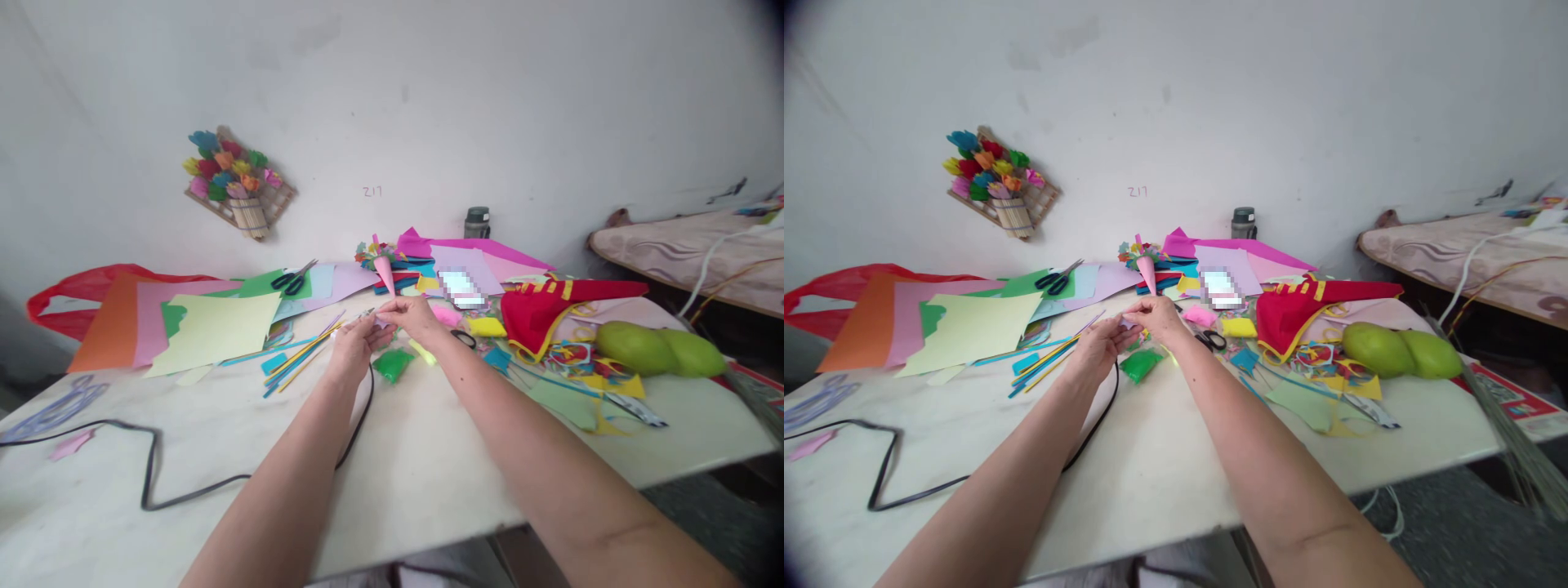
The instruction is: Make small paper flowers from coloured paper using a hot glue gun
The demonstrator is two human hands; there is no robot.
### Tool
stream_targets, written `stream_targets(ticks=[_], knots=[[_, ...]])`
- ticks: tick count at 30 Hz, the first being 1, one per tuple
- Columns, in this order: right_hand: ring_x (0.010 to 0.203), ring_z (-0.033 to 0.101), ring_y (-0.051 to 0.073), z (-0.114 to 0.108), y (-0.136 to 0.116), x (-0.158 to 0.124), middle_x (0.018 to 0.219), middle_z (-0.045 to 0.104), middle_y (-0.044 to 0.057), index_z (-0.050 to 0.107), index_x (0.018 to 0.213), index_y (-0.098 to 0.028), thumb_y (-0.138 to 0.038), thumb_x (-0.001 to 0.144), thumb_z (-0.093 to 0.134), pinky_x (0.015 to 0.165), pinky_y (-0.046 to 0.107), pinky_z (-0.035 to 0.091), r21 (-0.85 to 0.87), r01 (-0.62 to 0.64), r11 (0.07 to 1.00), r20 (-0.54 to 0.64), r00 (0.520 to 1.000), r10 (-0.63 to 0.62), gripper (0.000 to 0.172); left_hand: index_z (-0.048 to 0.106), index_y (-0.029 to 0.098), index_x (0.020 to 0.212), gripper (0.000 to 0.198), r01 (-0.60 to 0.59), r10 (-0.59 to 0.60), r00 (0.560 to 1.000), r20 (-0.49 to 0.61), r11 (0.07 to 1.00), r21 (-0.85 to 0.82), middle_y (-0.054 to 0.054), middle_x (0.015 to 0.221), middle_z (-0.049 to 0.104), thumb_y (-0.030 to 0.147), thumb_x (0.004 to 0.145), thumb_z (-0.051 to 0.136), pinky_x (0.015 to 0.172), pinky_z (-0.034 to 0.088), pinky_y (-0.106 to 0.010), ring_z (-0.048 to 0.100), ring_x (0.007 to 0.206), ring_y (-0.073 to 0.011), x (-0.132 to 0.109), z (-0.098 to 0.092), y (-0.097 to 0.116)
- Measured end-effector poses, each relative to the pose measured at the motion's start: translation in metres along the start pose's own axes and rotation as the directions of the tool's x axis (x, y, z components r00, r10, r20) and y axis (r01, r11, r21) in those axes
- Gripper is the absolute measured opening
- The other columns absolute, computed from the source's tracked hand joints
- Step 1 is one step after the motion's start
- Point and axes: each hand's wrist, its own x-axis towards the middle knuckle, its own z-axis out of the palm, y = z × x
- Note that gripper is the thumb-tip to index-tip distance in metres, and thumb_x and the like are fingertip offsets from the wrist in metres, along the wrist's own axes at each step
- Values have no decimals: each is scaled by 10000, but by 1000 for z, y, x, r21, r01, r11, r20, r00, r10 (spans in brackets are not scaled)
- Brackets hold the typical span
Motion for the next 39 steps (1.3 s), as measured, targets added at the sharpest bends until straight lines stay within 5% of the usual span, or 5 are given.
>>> stream_targets(ticks=[5, 12, 20, 25, 39], knots=[[731, 567, 151, -2, -1, -3, 734, 640, 21, 674, 708, -143, -322, 682, 579, 707, 282, 429, -44, 50, 998, 13, 999, -50, 204, 560, 103, 660, 113, -33, 33, 999, -6, 999, 14, -59, 621, 642, 205, 672, 606, 633, 511, -287, 653, 685, -205, 2, -4, 2], [787, 576, 126, 0, 0, -1, 894, 649, 45, 631, 924, -157, -289, 607, 665, 756, 264, 423, 178, -88, 980, -91, 990, 105, 345, 554, 115, 673, 223, -86, 83, 995, 55, 994, 69, -30, 627, 629, 296, 626, 675, 640, 503, -275, 648, 708, -194, 5, -9, 1], [516, 533, 100, 6, 3, -3, 575, 583, -6, 587, 659, -128, -337, 581, 684, 525, 238, 413, 251, -206, 946, 35, 978, 204, 244, 588, 111, 740, 296, -117, 103, 988, 117, 985, 129, -44, 666, 651, 355, 604, 686, 671, 496, -273, 645, 704, -179, 2, -5, -3], [438, 463, 72, 8, 1, -3, 471, 501, -54, 468, 542, -152, -332, 515, 724, 455, 217, 364, 275, -209, 938, -35, 973, 227, 314, 575, 118, 711, 255, -62, 56, 991, 123, 997, 44, -44, 664, 653, 319, 601, 687, 703, 496, -297, 646, 723, -195, 2, -5, -4], [468, 453, 80, 14, 10, -1, 515, 500, -48, 489, 593, -168, -400, 558, 682, 473, 222, 371, 232, -163, 959, -55, 982, 180, 304, 567, 127, 702, 257, -49, 50, 995, 90, 999, -11, 2, 567, 609, 321, 594, 696, 706, 493, -286, 646, 677, -178, 2, -5, -2]])
